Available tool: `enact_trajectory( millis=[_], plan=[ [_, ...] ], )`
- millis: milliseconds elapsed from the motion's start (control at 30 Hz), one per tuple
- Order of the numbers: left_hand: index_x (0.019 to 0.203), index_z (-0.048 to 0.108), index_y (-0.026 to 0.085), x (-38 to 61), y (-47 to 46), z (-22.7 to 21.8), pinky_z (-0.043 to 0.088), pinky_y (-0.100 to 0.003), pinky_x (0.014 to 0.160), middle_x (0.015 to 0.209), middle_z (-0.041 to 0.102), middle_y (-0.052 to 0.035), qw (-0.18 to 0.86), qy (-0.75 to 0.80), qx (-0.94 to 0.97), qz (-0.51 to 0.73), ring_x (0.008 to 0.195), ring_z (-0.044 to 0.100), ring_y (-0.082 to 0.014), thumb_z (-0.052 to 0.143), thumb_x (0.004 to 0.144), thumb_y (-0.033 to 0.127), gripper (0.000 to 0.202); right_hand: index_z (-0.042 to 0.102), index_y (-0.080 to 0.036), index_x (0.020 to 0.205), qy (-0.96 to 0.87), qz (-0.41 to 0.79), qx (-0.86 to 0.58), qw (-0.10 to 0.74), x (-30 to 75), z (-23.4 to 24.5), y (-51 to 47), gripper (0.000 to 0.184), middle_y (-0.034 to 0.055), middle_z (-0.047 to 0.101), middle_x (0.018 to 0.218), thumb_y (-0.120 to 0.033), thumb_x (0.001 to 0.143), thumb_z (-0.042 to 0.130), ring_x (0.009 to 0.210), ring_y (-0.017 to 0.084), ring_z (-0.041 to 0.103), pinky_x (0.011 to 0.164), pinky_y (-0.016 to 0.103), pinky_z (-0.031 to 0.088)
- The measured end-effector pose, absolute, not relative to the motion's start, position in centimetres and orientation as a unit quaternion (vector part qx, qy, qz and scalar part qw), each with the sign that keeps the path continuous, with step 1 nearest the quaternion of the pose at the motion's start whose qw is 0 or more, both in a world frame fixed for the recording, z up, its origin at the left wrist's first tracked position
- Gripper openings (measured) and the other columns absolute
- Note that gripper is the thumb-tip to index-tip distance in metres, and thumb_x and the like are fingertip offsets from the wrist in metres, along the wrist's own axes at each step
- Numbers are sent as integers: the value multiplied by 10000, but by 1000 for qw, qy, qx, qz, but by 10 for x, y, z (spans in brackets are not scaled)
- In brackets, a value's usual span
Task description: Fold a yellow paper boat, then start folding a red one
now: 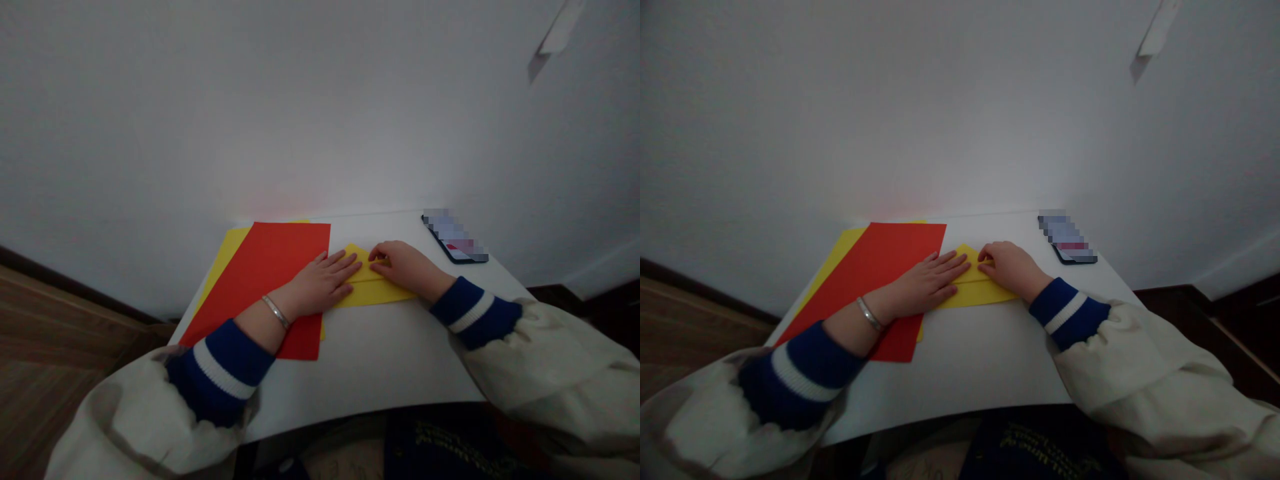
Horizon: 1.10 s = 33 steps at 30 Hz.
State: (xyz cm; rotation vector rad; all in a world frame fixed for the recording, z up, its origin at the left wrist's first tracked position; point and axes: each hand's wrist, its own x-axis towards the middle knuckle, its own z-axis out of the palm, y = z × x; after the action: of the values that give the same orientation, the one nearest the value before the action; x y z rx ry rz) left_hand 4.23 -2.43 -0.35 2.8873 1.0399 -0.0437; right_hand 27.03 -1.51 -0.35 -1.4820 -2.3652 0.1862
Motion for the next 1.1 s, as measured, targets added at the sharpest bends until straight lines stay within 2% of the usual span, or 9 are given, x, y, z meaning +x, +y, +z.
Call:
enact_trajectory(
  millis=[200,433,533,700,967,1100],
  plan=[
    [1471,267,305,35,-24,-4,136,-467,1146,1570,155,-78,23,305,952,-1,1450,99,-254,338,986,429,506,656,-200,905,-796,108,-578,146,274,1,-17,125,64,701,886,-272,818,603,786,198,627,728,322,462],
    [1472,219,382,35,-28,-2,141,-562,1111,1577,130,-89,25,315,949,1,1446,91,-313,318,967,513,531,640,-182,965,-789,100,-575,193,272,2,-18,153,67,692,906,-178,824,582,814,189,622,726,309,457],
    [1471,215,387,36,-28,-2,139,-584,1101,1578,126,-87,26,317,948,-1,1445,80,-323,294,967,524,529,650,-190,927,-788,91,-582,179,273,2,-17,122,67,697,907,-218,832,579,804,195,619,726,322,453],
    [1478,198,380,35,-25,-5,138,-589,1101,1579,151,-36,28,313,949,-6,1439,75,-348,280,965,535,542,678,-212,872,-779,88,-603,149,279,1,-13,129,60,711,895,-250,828,563,818,211,629,732,328,448],
    [1468,207,413,31,-23,-6,124,-605,1097,1578,139,-58,28,307,951,-20,1434,62,-375,304,965,527,525,685,-232,857,-762,65,-633,119,284,3,-15,154,52,704,847,-231,820,535,746,198,620,649,304,430],
    [1464,216,418,29,-22,-3,128,-596,1102,1583,116,-46,31,313,949,-32,1434,43,-379,327,960,531,529,698,-199,883,-799,-22,-587,127,279,12,-21,167,92,667,957,-178,801,554,874,222,597,766,336,449]
  ],
)
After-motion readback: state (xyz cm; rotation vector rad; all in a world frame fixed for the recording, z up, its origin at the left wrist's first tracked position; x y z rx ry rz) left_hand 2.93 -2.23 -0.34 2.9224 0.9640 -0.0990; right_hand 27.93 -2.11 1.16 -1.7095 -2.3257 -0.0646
